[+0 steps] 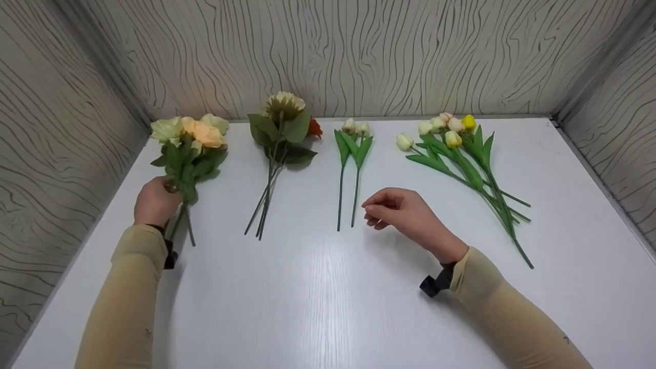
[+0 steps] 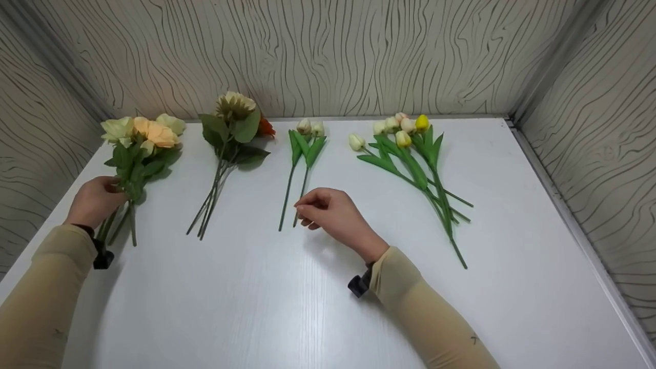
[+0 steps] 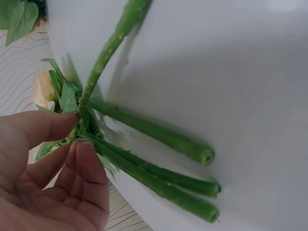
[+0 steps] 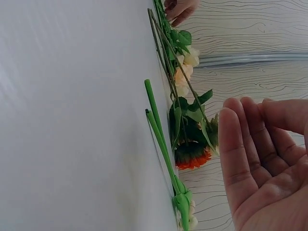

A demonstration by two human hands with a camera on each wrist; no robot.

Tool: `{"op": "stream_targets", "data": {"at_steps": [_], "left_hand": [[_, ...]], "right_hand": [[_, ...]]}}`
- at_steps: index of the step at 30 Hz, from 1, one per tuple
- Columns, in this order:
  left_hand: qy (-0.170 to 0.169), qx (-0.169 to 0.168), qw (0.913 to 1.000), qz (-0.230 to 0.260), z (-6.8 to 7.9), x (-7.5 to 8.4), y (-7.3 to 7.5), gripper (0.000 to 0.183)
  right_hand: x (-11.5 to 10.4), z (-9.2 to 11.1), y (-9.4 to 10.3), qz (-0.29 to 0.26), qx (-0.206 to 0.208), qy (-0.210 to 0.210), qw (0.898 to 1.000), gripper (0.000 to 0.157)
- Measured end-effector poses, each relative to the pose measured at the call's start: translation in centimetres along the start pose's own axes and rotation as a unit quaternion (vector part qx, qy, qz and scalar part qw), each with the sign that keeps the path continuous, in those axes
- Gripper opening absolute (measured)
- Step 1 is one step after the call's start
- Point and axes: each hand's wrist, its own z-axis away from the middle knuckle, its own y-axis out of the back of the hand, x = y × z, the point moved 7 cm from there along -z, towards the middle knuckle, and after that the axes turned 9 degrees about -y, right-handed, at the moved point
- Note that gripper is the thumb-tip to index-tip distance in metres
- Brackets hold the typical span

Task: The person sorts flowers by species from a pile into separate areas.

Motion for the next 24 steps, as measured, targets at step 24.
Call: {"op": "stream_targets", "data": {"at_steps": [24], "left_hand": [[-0.019, -0.02, 0.9996, 0.004, -0.35, 0.0, -0.01, 0.062]], "right_hand": [[0.14, -0.14, 0.0, -0.005, -0.009, 0.007, 1.0, 0.031]]}}
